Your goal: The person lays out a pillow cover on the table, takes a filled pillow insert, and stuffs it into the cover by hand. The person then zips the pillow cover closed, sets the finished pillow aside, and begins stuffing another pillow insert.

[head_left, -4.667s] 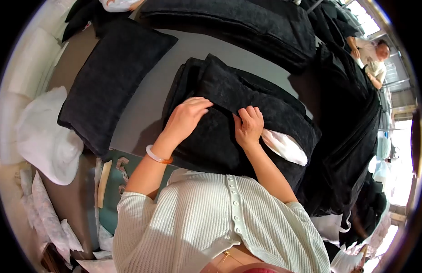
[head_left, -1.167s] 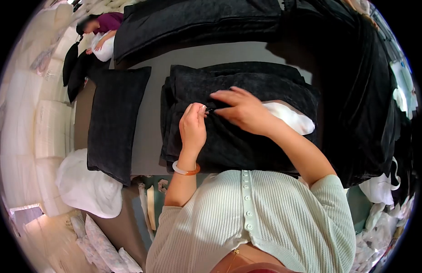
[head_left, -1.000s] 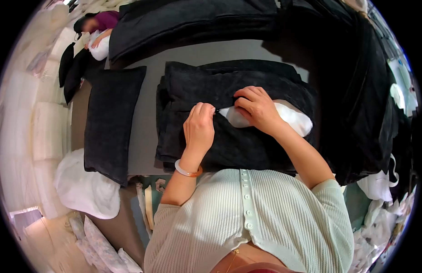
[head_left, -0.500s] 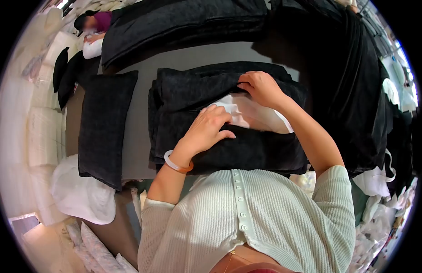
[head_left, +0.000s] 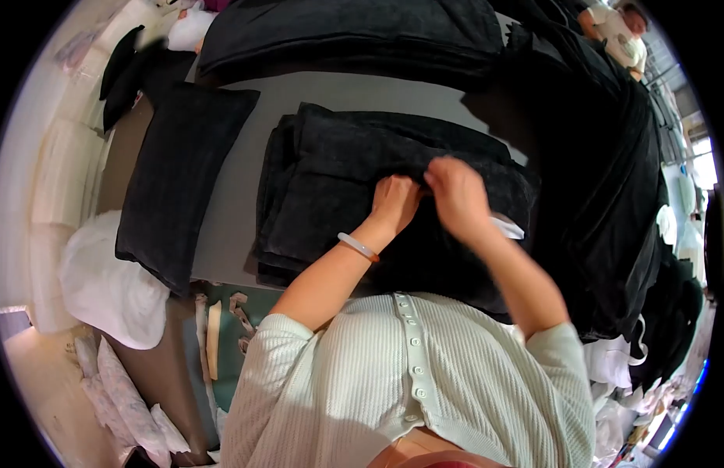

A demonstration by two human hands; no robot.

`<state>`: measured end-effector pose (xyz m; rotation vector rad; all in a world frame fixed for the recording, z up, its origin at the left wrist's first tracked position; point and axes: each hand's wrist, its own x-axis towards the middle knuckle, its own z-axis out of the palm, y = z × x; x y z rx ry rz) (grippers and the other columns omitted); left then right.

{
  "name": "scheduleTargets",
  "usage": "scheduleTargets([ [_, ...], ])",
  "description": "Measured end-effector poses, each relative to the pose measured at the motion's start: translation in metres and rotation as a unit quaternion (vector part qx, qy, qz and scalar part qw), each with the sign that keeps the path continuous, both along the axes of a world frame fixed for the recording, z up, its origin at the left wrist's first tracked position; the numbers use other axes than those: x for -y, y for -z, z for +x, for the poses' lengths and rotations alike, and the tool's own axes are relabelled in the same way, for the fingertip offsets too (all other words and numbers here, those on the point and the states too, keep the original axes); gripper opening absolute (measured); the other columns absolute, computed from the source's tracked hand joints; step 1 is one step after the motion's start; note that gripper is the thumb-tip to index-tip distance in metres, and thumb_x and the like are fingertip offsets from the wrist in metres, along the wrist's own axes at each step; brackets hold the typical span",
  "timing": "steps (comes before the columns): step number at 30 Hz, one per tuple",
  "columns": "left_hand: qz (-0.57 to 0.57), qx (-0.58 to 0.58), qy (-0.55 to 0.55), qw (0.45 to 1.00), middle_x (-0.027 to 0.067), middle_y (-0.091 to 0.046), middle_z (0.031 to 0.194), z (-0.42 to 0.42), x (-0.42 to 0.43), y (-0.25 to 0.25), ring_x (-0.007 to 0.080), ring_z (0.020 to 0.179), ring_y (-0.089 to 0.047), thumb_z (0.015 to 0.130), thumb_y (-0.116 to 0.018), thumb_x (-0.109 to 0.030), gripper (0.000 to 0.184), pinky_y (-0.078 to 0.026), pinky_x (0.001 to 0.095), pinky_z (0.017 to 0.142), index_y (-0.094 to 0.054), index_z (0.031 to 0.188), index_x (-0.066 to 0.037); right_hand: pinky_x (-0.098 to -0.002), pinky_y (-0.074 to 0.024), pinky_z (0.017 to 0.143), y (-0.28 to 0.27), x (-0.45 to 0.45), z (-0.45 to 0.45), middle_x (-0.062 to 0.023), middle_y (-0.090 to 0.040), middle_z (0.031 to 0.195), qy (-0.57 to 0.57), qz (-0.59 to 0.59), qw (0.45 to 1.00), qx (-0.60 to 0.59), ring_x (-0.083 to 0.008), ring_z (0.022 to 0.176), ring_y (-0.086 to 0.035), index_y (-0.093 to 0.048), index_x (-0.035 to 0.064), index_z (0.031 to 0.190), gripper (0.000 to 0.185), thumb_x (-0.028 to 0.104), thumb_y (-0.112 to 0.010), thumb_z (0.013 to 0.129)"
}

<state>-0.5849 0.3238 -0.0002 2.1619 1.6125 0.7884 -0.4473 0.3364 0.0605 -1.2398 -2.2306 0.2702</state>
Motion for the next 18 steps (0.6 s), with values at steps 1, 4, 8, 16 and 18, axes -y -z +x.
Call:
scheduleTargets([
  [1,0.046,0.037,-0.002,0.998,0.0204,-0.064,0.072,-0.001,0.001,0.01,0.037,0.069,-0.065,0.072,-0.064,-0.004,0.006,-0.053,0.0426,0.062,-0.067,0.068,0.0,-0.0458,-0.0443,0.07,0.022,0.015,-0.005,-0.0177,-0.055,0.081,0.042,0.022,0.997,-0.056,-0.0386,0.081,-0.056,-0.057,0.0022,0.083,0.007,0.009,-0.058,0.085],
  [4,0.135,0.011,-0.003,0.991,0.0194,-0.064,0.069,0.008,0.013,0.01,0.0355,0.067,-0.065,0.068,-0.064,-0.004,0.005,-0.053,0.0422,0.061,-0.067,0.068,0.0,-0.0438,-0.0422,0.068,0.063,0.031,0.003,-0.0168,-0.052,0.08,0.082,0.047,0.986,-0.137,-0.0369,0.079,-0.053,-0.054,0.0013,0.083,0.005,0.005,-0.056,0.084],
  [8,0.082,-0.02,0.061,0.995,0.0154,-0.067,0.081,0.007,0.036,-0.013,0.0283,0.077,-0.067,0.072,-0.063,-0.005,0.007,-0.053,0.0366,0.068,-0.067,0.076,-0.001,-0.0416,-0.0395,0.064,0.077,0.027,0.019,-0.0162,-0.048,0.078,0.067,0.054,0.983,-0.163,-0.0356,0.075,-0.049,-0.052,0.0008,0.083,0.006,0.004,-0.056,0.084],
  [16,0.159,-0.094,-0.17,0.968,0.0102,-0.058,0.086,-0.056,0.07,-0.032,0.0279,0.081,-0.056,0.072,-0.08,-0.016,0.028,-0.048,0.0361,0.069,-0.062,0.088,-0.002,-0.0417,-0.0378,0.061,0.079,0.025,0.019,-0.0153,-0.047,0.074,0.048,0.05,0.972,-0.226,-0.0344,0.071,-0.048,-0.052,0.0008,0.078,0.01,0.006,-0.057,0.084],
  [18,0.143,-0.103,-0.171,0.969,0.0108,-0.057,0.089,-0.048,0.067,-0.031,0.0282,0.084,-0.056,0.073,-0.079,-0.015,0.03,-0.048,0.0369,0.07,-0.06,0.093,-0.002,-0.0412,-0.0377,0.061,0.079,0.024,0.018,-0.0149,-0.047,0.074,0.042,0.05,0.967,-0.246,-0.0338,0.071,-0.048,-0.052,0.0007,0.078,0.01,0.007,-0.058,0.084],
])
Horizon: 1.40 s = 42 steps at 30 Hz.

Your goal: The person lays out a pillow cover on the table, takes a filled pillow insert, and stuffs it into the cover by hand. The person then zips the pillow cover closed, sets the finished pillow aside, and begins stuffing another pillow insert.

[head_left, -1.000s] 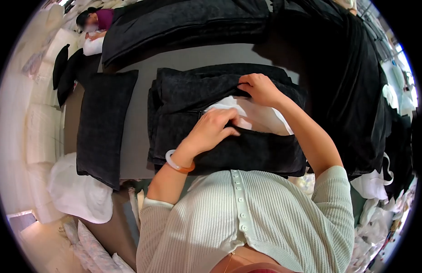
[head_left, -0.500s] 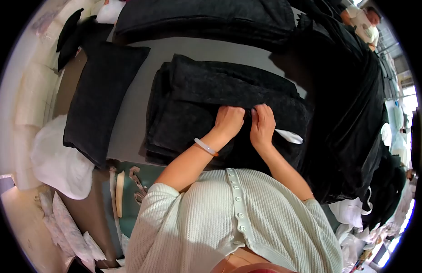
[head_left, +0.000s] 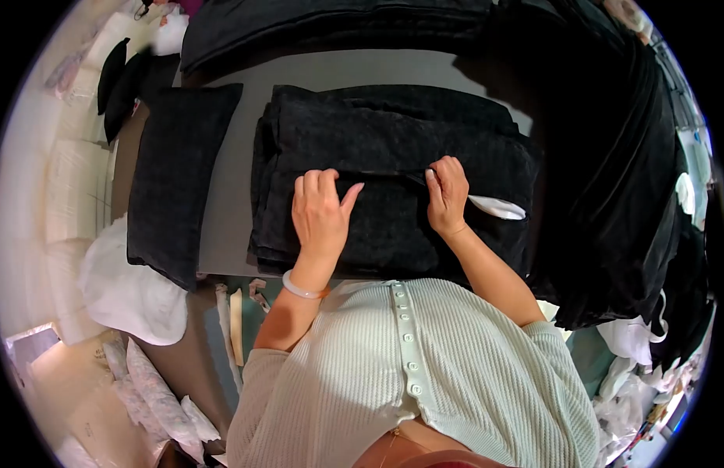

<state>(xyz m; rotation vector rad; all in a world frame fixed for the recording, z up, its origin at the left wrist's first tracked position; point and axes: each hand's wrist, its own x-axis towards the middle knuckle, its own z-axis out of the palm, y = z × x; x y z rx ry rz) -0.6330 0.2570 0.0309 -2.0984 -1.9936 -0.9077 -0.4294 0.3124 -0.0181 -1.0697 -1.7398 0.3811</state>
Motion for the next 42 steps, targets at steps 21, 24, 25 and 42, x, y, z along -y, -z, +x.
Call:
scheduleTargets([
  [21,0.016,0.054,-0.024,0.998,0.0119,-0.061,0.088,0.016,0.0,-0.013,0.0294,0.083,-0.06,0.086,-0.062,-0.003,0.007,-0.049,0.036,0.073,-0.064,0.092,-0.001,-0.0412,-0.0395,0.064,-0.01,0.003,0.005,-0.0146,-0.049,0.075,-0.011,-0.034,0.997,-0.066,-0.0339,0.073,-0.049,-0.053,0.001,0.079,0.012,0.008,-0.057,0.087],
  [24,-0.016,0.151,-0.04,0.988,0.0135,-0.062,0.086,0.017,0.001,-0.019,0.0289,0.078,-0.061,0.088,-0.061,-0.003,0.006,-0.05,0.0341,0.071,-0.063,0.092,0.001,-0.0416,-0.0398,0.064,-0.01,0.002,0.006,-0.0149,-0.05,0.076,-0.006,-0.035,0.997,-0.063,-0.0344,0.073,-0.049,-0.053,0.0008,0.079,0.011,0.008,-0.057,0.087],
  [25,-0.042,0.196,-0.043,0.979,0.0135,-0.062,0.085,0.018,0.001,-0.024,0.028,0.077,-0.062,0.088,-0.061,-0.003,0.005,-0.05,0.0338,0.07,-0.062,0.092,0.001,-0.0418,-0.0399,0.065,-0.01,0.003,0.006,-0.0151,-0.05,0.076,-0.005,-0.038,0.997,-0.065,-0.0345,0.074,-0.05,-0.053,0.0007,0.08,0.011,0.008,-0.057,0.087],
  [42,-0.04,0.116,0.113,0.986,0.016,-0.057,0.086,0.078,-0.013,-0.017,0.0342,0.081,-0.058,0.089,-0.055,0.0,0.004,-0.046,0.041,0.071,-0.057,0.092,0.001,-0.0406,-0.0437,0.069,-0.022,0.002,0.019,-0.013,-0.055,0.083,-0.051,-0.031,0.993,-0.105,-0.0332,0.08,-0.053,-0.06,0.0018,0.089,0.013,0.001,-0.064,0.078],
])
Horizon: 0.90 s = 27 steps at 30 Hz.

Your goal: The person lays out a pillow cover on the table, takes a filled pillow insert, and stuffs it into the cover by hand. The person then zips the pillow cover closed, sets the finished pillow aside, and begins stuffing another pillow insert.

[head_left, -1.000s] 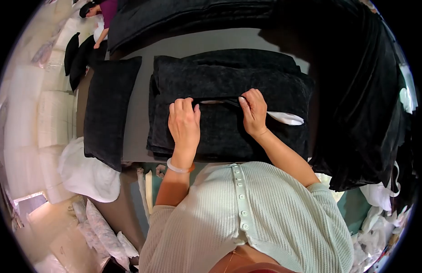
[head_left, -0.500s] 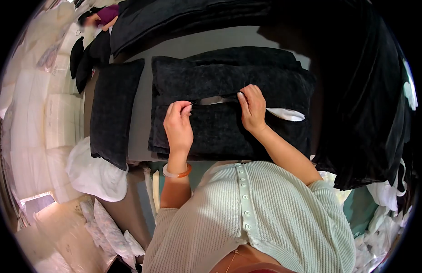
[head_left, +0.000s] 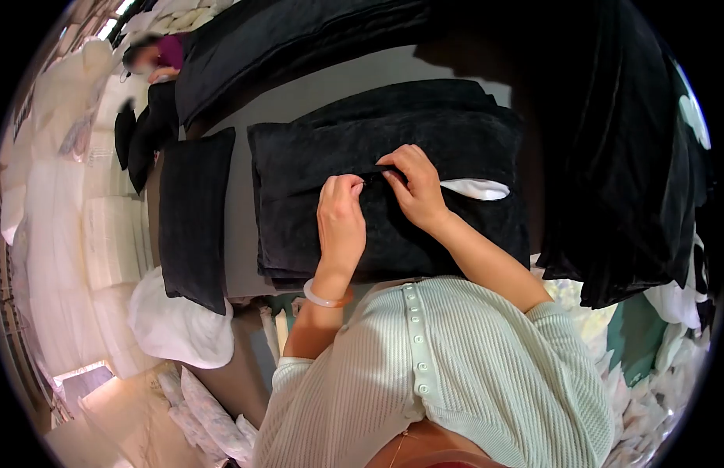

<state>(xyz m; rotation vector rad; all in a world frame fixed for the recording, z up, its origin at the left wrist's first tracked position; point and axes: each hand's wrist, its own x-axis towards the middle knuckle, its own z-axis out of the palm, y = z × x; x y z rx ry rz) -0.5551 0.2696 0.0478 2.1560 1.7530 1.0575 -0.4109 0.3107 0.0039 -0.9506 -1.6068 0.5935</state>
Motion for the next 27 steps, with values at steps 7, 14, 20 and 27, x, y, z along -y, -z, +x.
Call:
scheduleTargets([
  [7,-0.082,0.07,0.017,0.994,0.0155,-0.057,0.085,0.006,-0.007,-0.016,0.0333,0.078,-0.059,0.092,-0.053,-0.005,0.008,-0.047,0.0395,0.07,-0.058,0.091,0.002,-0.0388,-0.0453,0.071,0.003,-0.001,0.003,-0.012,-0.057,0.087,0.022,0.055,0.998,0.028,-0.032,0.084,-0.054,-0.06,0.0013,0.093,0.025,-0.009,-0.064,0.07],
  [14,-0.052,0.036,-0.021,0.998,0.0146,-0.06,0.085,0.001,-0.007,-0.019,0.0326,0.081,-0.06,0.09,-0.056,-0.001,0.006,-0.047,0.0389,0.072,-0.061,0.093,0.001,-0.0422,-0.037,0.092,-0.027,0.024,0.044,-0.0074,-0.056,0.104,0.124,0.015,0.966,0.226,-0.0278,0.104,-0.054,-0.062,0.0082,0.106,0.035,0.004,-0.07,0.072],
  [20,0.018,0.01,0.212,0.977,0.0147,-0.06,0.085,0.044,-0.015,-0.008,0.0321,0.083,-0.059,0.08,-0.057,0.006,0.015,-0.048,0.0393,0.072,-0.063,0.092,0.0,-0.0418,-0.0385,0.092,0.003,0.025,0.049,-0.0094,-0.057,0.106,0.131,0.052,0.974,0.176,-0.0291,0.102,-0.054,-0.061,0.0062,0.106,0.034,0.005,-0.067,0.073],
  [27,-0.031,0.082,0.112,0.99,0.0103,-0.062,0.081,0.047,-0.025,-0.003,0.0188,0.069,-0.062,0.089,-0.055,0.005,0.013,-0.049,0.0273,0.064,-0.065,0.094,0.0,-0.047,-0.0385,0.097,-0.019,0.029,0.096,-0.0112,-0.056,0.108,0.186,0.029,0.961,0.202,-0.0319,0.105,-0.053,-0.06,0.0059,0.106,0.041,-0.001,-0.069,0.067],
])
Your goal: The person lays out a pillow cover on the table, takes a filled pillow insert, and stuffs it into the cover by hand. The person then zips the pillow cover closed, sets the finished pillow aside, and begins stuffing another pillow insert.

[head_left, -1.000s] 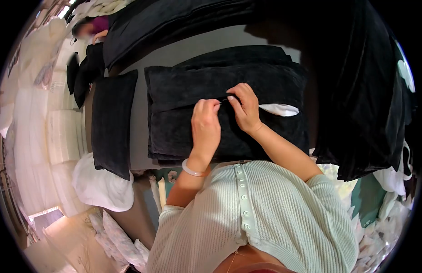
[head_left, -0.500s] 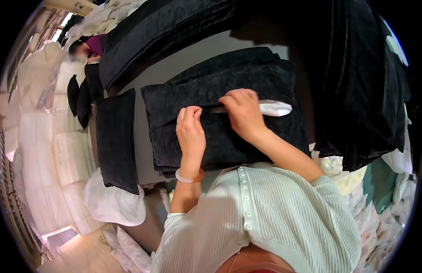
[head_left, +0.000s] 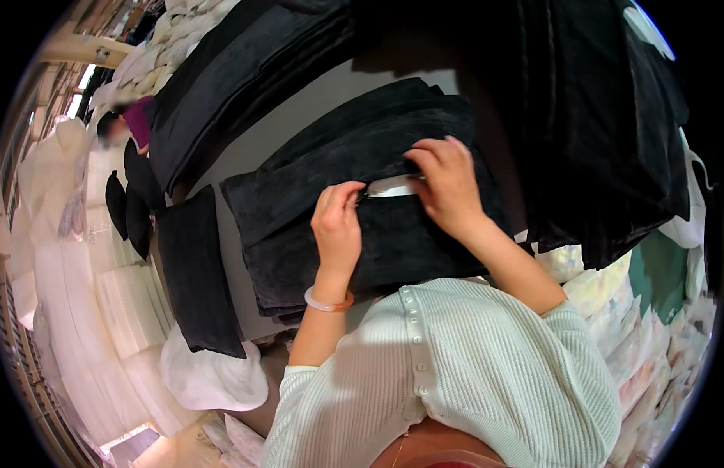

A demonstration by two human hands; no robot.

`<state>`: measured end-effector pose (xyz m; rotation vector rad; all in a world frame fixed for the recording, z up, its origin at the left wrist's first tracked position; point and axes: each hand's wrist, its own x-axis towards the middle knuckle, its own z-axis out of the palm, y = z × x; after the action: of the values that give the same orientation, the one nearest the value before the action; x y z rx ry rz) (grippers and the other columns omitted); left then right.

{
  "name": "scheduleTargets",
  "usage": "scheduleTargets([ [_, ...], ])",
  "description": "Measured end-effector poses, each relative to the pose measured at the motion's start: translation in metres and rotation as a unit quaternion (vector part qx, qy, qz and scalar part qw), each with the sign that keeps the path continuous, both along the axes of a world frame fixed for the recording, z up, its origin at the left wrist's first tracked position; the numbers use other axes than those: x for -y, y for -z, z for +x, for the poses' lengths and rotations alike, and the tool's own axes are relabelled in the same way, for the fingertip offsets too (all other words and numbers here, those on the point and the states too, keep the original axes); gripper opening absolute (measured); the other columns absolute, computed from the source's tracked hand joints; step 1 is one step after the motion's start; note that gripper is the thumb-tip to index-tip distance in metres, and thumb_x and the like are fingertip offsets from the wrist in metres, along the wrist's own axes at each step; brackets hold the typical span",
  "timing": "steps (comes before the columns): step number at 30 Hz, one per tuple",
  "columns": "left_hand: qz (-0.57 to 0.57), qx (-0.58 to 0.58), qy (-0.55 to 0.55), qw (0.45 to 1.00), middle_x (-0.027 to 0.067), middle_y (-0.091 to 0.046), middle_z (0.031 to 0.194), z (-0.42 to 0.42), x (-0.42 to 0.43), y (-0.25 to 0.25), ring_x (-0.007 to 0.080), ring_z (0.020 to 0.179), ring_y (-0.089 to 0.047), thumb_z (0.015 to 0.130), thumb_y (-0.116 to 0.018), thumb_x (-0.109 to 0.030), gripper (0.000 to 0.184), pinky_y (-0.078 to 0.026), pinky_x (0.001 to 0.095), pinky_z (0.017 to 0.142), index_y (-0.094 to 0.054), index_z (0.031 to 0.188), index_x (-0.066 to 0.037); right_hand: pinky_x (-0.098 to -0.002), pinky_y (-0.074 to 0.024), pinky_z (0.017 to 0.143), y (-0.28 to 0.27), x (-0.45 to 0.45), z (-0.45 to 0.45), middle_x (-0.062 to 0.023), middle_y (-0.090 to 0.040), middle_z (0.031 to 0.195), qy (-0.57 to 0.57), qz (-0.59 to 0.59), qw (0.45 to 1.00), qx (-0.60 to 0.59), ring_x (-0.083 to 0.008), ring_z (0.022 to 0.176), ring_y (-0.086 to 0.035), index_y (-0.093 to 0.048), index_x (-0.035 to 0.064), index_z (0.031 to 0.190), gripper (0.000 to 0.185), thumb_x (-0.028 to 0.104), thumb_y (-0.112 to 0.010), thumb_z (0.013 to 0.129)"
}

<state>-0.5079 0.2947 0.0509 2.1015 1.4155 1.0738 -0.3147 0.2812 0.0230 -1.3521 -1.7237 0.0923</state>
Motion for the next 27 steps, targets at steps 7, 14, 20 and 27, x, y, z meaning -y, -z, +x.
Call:
scheduleTargets([
  [7,0.076,-0.066,0.12,0.988,0.0093,-0.061,0.086,0.028,0.0,0.009,0.0294,0.083,-0.059,0.081,-0.061,0.008,0.02,-0.048,0.0363,0.073,-0.065,0.098,-0.002,-0.0392,-0.0459,0.084,0.032,-0.004,0.014,-0.0103,-0.058,0.105,0.057,-0.027,0.998,-0.01,-0.0302,0.101,-0.055,-0.06,0.0055,0.102,0.036,0.001,-0.07,0.068],
  [14,0.138,-0.163,0.197,0.957,0.0064,-0.062,0.095,0.054,0.013,-0.006,0.0248,0.092,-0.058,0.075,-0.074,-0.016,0.027,-0.042,0.0356,0.081,-0.068,0.099,-0.006,-0.0384,-0.0487,0.075,0.011,-0.009,0.06,-0.008,-0.06,0.093,-0.002,-0.083,0.996,-0.012,-0.0298,0.091,-0.057,-0.062,0.006,0.097,0.029,0.002,-0.069,0.069],
  [20,0.111,-0.181,0.19,0.959,0.0051,-0.061,0.086,0.072,0.002,0.003,0.0245,0.085,-0.058,0.076,-0.071,-0.012,0.014,-0.041,0.0365,0.075,-0.065,0.087,-0.007,-0.0279,-0.0409,0.06,0.004,-0.025,0.066,-0.0015,-0.051,0.064,-0.071,-0.294,0.919,-0.251,-0.0081,0.065,-0.048,-0.062,-0.0006,0.082,0.012,0.01,-0.061,0.088],
  [27,0.219,-0.192,0.099,0.952,0.007,-0.057,0.068,0.091,0.0,0.028,0.0237,0.063,-0.058,0.084,-0.062,-0.008,0.004,-0.045,0.0351,0.059,-0.06,0.087,-0.007,-0.027,-0.0351,0.061,-0.003,-0.042,0.079,0.0008,-0.045,0.064,-0.159,-0.383,0.879,-0.237,-0.008,0.065,-0.041,-0.054,0.0005,0.079,0.018,0.015,-0.056,0.09],
])
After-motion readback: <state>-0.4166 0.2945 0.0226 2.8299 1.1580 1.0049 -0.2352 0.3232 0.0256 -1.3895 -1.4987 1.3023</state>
